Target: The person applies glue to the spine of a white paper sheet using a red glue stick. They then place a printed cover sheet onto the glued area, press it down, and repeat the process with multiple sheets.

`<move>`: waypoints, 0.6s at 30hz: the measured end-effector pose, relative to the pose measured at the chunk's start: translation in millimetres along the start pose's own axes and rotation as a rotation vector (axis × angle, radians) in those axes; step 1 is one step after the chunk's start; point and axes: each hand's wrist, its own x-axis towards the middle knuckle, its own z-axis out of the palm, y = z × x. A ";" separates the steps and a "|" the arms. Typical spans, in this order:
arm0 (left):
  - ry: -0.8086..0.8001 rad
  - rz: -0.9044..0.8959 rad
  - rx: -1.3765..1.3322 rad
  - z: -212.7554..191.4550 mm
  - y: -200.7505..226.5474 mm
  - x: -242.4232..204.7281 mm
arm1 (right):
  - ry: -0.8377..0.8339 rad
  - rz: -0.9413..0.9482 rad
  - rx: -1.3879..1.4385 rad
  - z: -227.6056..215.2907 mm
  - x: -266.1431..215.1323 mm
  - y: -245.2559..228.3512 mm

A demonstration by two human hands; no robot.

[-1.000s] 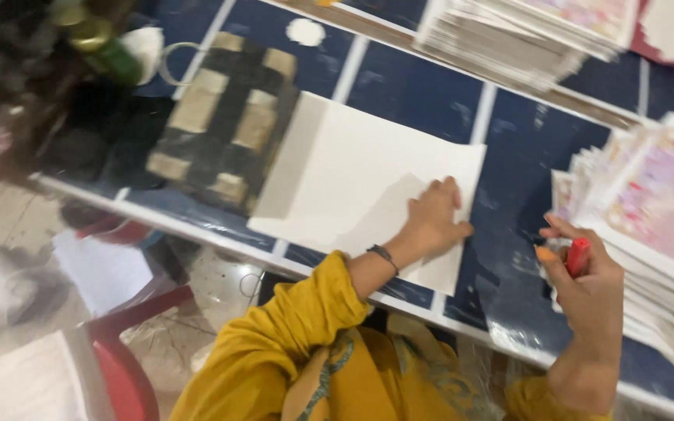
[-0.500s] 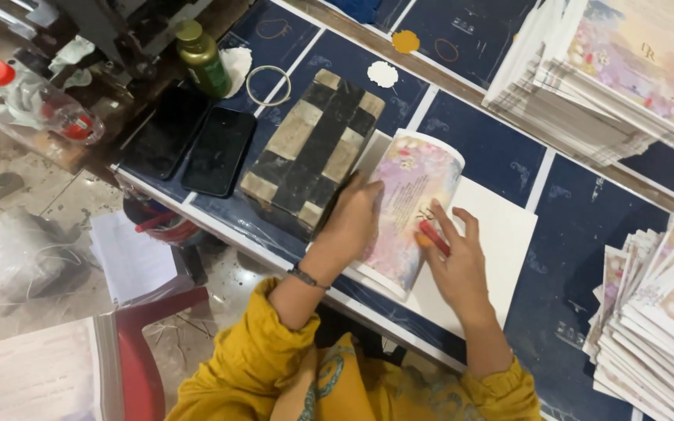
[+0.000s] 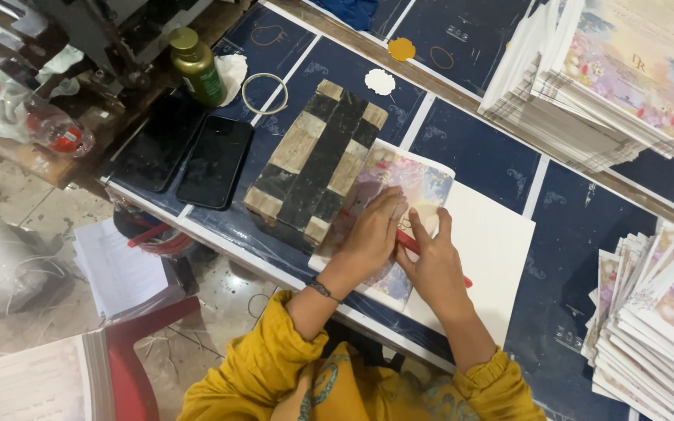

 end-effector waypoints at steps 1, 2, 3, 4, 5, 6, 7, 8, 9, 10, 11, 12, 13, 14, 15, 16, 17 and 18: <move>0.025 0.005 -0.032 6.3 -6.0 0.3 | -0.020 0.000 -0.001 -3.1 0.4 -2.3; 0.025 0.005 -0.033 5.6 -6.1 -1.1 | -0.020 0.000 -0.002 -6.8 0.3 -5.4; 0.017 0.002 -0.036 5.1 -6.3 -2.4 | -0.043 -0.013 -0.012 -10.6 0.2 -8.3; 0.007 0.000 -0.040 4.8 -6.5 -3.4 | -0.066 -0.025 -0.022 -14.3 0.2 -10.9; 0.004 0.001 -0.041 -3.1 3.1 -4.2 | -0.065 -0.022 -0.022 -19.5 1.7 -13.3; -0.038 0.000 0.045 -9.5 13.8 -7.4 | -0.114 -0.036 -0.001 -25.0 -0.1 -15.0; -0.080 0.000 0.130 -15.6 24.3 -10.1 | -0.164 -0.050 0.021 -30.5 -1.6 -16.3; -0.091 0.004 0.125 -17.0 28.0 -9.8 | -0.162 -0.038 0.021 -25.9 -6.5 -0.7; -0.119 0.011 0.221 -18.2 31.7 -9.0 | -0.152 -0.047 0.014 -21.5 -11.3 15.1; -0.148 0.023 0.314 -18.7 35.7 -7.0 | -0.139 -0.052 0.006 -18.0 -16.5 31.3; -0.161 0.031 0.306 -17.9 35.3 -6.4 | -0.135 -0.035 0.003 -32.1 -27.6 21.0; -0.235 -0.021 0.397 -15.9 35.0 -7.4 | -0.200 0.132 0.087 -45.9 -39.7 11.1; -0.310 -0.072 0.488 -13.9 34.4 -8.2 | -0.261 0.300 0.172 -59.4 -51.2 0.7; -0.318 -0.068 0.483 -13.2 36.2 -5.4 | -0.260 0.310 0.172 -70.8 -55.6 -14.6; -0.354 -0.089 0.450 -12.7 38.3 -2.7 | -0.348 0.546 0.304 -82.2 -59.9 -30.2; -0.393 -0.112 0.419 -13.5 40.1 -1.7 | -0.435 0.784 0.441 -92.9 -64.8 -47.1; -0.404 -0.111 0.416 -9.1 34.9 -4.9 | -0.436 0.794 0.444 -63.2 -79.1 -15.5; -0.375 -0.056 0.504 -4.8 29.6 -6.3 | -0.306 0.248 0.160 -33.7 -92.6 16.3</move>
